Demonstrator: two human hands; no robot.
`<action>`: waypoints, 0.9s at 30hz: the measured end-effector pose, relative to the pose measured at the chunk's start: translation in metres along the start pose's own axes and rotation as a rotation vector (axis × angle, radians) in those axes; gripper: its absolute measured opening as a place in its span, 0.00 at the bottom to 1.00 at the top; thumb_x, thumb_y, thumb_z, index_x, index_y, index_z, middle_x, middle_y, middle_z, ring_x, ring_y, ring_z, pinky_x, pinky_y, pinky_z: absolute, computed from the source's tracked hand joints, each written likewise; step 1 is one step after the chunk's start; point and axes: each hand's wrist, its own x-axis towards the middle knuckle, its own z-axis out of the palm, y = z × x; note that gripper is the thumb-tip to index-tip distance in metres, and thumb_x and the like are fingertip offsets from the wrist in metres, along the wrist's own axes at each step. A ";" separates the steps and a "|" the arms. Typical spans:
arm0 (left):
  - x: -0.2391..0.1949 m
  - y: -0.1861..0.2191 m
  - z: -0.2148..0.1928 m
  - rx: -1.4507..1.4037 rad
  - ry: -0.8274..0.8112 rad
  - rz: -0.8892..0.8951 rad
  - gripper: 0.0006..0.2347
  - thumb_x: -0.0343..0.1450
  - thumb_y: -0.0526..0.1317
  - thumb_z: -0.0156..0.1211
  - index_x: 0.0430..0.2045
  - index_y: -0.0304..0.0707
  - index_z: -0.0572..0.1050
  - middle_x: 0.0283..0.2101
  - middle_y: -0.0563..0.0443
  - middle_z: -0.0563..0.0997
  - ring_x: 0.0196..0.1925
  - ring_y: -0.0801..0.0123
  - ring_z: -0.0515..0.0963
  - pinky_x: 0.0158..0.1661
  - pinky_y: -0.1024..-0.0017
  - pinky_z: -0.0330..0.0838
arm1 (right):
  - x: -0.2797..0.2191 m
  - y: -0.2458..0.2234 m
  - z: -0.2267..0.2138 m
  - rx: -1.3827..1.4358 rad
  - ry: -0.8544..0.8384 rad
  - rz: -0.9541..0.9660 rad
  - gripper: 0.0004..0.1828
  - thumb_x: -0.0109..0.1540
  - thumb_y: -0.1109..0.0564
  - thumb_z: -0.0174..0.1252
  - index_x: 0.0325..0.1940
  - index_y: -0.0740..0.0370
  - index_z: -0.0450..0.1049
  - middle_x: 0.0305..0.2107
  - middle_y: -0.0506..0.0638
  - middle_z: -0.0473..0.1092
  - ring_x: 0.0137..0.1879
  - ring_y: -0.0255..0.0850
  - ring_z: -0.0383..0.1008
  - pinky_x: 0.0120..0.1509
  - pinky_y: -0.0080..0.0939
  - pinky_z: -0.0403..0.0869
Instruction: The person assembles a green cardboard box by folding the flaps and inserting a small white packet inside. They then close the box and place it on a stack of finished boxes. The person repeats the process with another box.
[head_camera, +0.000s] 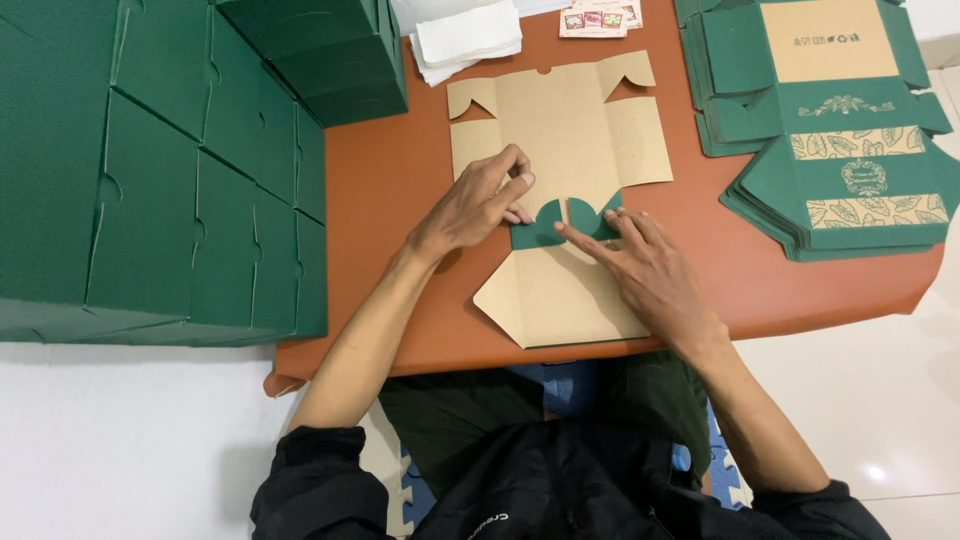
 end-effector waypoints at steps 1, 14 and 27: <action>0.001 -0.004 0.001 0.041 -0.003 -0.001 0.17 0.79 0.48 0.48 0.45 0.26 0.68 0.41 0.30 0.72 0.37 0.34 0.88 0.40 0.48 0.85 | 0.001 -0.001 0.003 -0.061 -0.016 -0.005 0.34 0.73 0.62 0.43 0.80 0.31 0.63 0.57 0.57 0.70 0.71 0.57 0.72 0.76 0.58 0.71; 0.003 -0.030 -0.024 0.456 0.006 0.157 0.15 0.66 0.21 0.72 0.41 0.25 0.72 0.37 0.34 0.79 0.37 0.48 0.86 0.37 0.62 0.85 | 0.003 0.002 0.021 -0.144 -0.121 0.037 0.39 0.71 0.63 0.39 0.84 0.31 0.55 0.55 0.54 0.66 0.72 0.54 0.69 0.74 0.55 0.71; -0.005 -0.002 -0.016 0.641 -0.034 0.113 0.14 0.69 0.30 0.74 0.41 0.34 0.72 0.40 0.40 0.81 0.37 0.50 0.86 0.36 0.56 0.82 | 0.002 0.011 0.037 -0.133 -0.072 0.036 0.30 0.71 0.62 0.42 0.74 0.42 0.73 0.53 0.51 0.67 0.68 0.51 0.68 0.68 0.49 0.73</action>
